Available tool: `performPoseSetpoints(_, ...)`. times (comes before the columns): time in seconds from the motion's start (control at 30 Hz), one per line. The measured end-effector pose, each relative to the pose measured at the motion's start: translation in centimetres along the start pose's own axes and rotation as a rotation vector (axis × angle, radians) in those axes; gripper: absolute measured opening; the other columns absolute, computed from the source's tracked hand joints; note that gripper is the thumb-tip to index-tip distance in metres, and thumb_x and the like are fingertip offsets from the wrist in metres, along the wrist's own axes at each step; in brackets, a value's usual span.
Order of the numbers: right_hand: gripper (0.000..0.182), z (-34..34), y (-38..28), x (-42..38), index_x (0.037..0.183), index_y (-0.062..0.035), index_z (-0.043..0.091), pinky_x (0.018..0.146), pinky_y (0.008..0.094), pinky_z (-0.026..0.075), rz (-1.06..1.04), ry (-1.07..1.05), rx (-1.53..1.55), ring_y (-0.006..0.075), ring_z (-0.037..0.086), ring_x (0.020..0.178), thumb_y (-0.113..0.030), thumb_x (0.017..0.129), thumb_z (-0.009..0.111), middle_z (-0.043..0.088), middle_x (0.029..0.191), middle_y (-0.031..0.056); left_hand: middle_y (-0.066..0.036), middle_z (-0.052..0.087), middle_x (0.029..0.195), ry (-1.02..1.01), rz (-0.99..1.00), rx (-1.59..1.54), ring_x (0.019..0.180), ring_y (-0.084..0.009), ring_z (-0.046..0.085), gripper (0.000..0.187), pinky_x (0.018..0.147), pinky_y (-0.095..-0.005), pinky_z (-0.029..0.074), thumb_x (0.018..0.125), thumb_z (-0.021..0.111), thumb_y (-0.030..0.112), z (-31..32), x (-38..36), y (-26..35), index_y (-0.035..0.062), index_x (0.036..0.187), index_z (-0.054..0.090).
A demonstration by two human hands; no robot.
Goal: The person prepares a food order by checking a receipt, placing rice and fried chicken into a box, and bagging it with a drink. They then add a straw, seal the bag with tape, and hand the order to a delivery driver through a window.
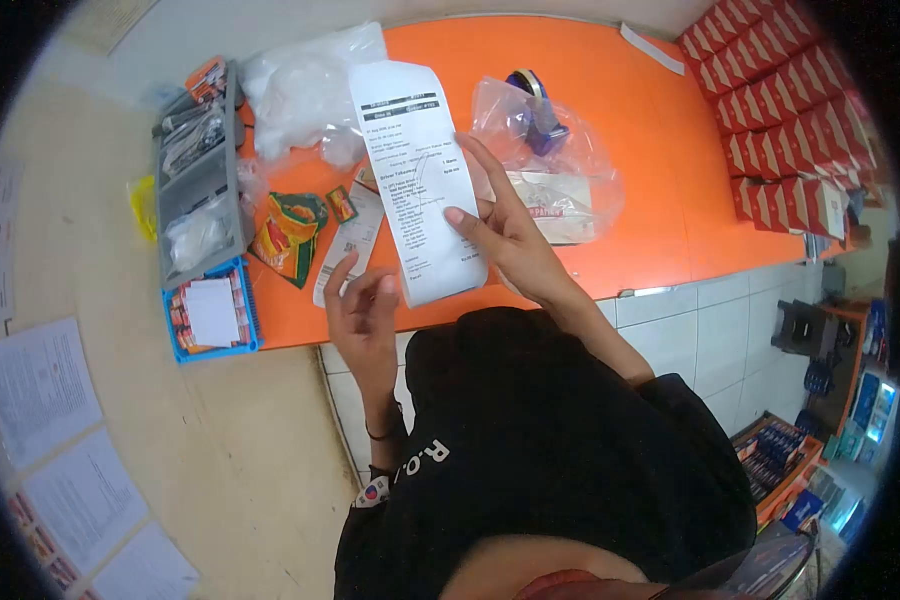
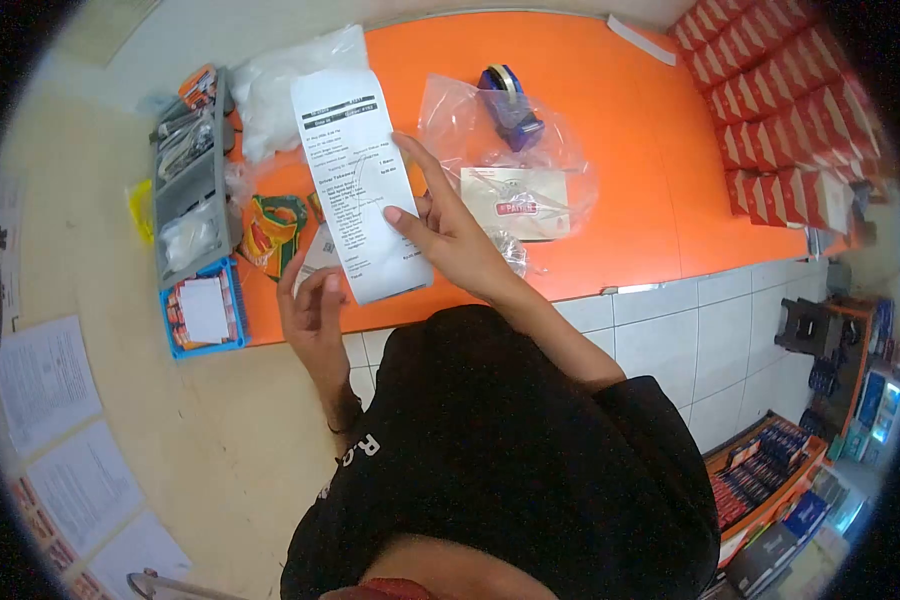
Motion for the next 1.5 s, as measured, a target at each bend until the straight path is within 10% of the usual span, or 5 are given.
performPoseSetpoints(0.23,0.072,1.3,-2.4,0.1,0.150,-0.0131,0.006,0.073,0.0271,0.049,-0.051,0.159,0.019,0.0146,0.063,0.093,-0.007,0.095,0.051,0.060,0.114,0.0173,-0.021,0.060,0.120,-1.079,-0.629,-0.004,0.092,-0.0246,0.064,0.088,0.083,-0.0335,0.049,0.091,0.016,0.071,-4.4,1.4,-4.6,-0.0003,0.138,0.038)
performPoseSetpoints(0.6,0.076,3.6,-1.3,-1.6,0.145,-0.0069,0.023,0.074,0.0358,0.049,0.087,0.109,-0.466,0.0251,0.057,0.083,-0.016,0.085,0.067,0.054,0.100,0.0183,-0.011,0.065,0.100,-0.253,-0.078,-0.045,0.089,-0.0152,0.061,0.033,0.080,-0.0293,0.048,0.081,0.073,0.007,1.3,6.4,-0.3,-0.0082,0.107,0.060)
performPoseSetpoints(1.03,0.025,-17.2,-5.4,-1.5,0.105,-0.0001,0.064,0.083,0.0329,0.049,-0.547,0.611,-0.472,0.0186,0.061,0.094,-0.010,0.082,0.063,0.064,0.111,0.0085,-0.018,0.041,0.130,-0.251,0.430,0.282,0.116,-0.0288,0.044,0.100,0.087,-0.0372,0.043,0.068,0.085,0.025,14.9,7.4,-2.0,0.0026,0.144,0.023)
performPoseSetpoints(1.23,0.030,-21.0,8.9,3.6,0.107,-0.0010,0.062,0.083,0.0335,0.046,0.338,-0.477,-0.829,0.0192,0.058,0.091,-0.022,0.086,0.058,0.064,0.097,0.0113,-0.015,0.040,0.133,-0.225,0.012,0.217,0.113,-0.0191,0.049,0.056,0.090,-0.0278,0.047,0.091,0.063,0.015,18.7,6.8,-2.6,0.0022,0.136,0.033)
performPoseSetpoints(1.5,0.031,-24.9,13.5,9.0,0.103,-0.0098,0.067,0.085,0.0421,0.048,0.286,-0.813,-1.319,0.0269,0.063,0.093,-0.028,0.082,0.055,0.066,0.104,0.0125,-0.011,0.052,0.118,0.049,0.166,0.056,0.096,-0.0135,0.056,0.058,0.078,-0.0240,0.047,0.092,0.061,0.014,20.9,4.9,1.1,0.0075,0.141,0.029)
Point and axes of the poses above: each hand's wrist, its own x-axis towards the middle knuckle, its own z-axis out of the palm, y = z × x, the point moved 3 cm from there along x, towards the middle knuckle
